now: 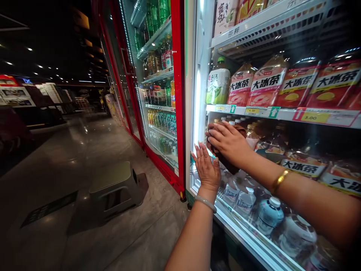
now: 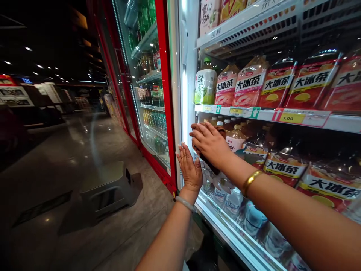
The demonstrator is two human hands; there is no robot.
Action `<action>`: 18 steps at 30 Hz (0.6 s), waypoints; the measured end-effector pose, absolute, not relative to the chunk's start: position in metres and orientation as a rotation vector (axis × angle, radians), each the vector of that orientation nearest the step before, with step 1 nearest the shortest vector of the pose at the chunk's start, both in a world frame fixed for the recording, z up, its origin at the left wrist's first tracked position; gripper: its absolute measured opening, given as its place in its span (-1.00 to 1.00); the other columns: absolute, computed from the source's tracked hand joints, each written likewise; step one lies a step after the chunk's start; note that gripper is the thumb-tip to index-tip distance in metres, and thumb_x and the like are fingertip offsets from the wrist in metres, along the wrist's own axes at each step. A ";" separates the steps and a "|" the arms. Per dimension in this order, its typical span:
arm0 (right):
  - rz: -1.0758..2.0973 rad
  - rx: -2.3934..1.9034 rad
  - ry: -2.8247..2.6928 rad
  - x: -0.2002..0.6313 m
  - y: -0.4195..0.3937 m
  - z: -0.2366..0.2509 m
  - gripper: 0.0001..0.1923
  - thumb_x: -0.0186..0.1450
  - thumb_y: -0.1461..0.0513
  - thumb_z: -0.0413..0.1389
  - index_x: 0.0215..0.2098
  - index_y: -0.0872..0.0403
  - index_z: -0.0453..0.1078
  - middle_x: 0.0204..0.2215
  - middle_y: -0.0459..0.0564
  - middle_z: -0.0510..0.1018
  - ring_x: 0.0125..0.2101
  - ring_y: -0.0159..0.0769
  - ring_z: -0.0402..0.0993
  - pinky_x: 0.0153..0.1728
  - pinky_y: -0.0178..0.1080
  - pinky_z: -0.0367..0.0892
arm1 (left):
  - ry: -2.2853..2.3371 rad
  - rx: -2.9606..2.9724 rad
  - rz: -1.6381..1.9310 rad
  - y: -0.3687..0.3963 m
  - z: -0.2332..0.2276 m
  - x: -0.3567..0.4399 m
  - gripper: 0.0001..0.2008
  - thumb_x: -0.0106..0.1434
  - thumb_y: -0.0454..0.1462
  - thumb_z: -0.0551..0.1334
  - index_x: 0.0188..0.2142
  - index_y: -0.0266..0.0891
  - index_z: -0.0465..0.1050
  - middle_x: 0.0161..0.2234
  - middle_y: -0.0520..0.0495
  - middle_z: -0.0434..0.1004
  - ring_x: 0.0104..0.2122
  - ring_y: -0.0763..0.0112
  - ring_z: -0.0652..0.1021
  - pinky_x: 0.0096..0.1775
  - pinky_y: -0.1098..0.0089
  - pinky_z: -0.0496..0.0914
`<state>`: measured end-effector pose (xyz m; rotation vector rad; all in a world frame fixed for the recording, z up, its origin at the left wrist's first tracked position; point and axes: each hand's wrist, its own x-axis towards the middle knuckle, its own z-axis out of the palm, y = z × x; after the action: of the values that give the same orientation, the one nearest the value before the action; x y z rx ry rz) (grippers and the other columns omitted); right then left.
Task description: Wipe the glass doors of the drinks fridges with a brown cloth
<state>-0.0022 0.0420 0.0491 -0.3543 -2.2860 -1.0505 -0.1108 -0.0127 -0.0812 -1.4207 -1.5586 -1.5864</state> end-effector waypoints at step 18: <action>-0.945 -0.397 -2.352 -0.005 0.036 0.008 -0.60 0.46 0.19 0.09 0.24 0.03 0.40 0.29 0.03 0.46 0.41 -0.05 0.17 0.47 0.13 0.01 | -1.526 -1.523 -1.478 -0.002 -0.109 -0.125 -0.33 0.56 -0.06 -0.12 0.54 -0.23 -0.24 0.52 -0.24 -0.08 0.53 0.16 -0.13 0.49 -0.09 -0.19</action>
<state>-0.0047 0.0357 0.0076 -0.3971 -2.3524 -0.9453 -0.1250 -0.0025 -0.1086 -1.5227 -1.5260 -1.4784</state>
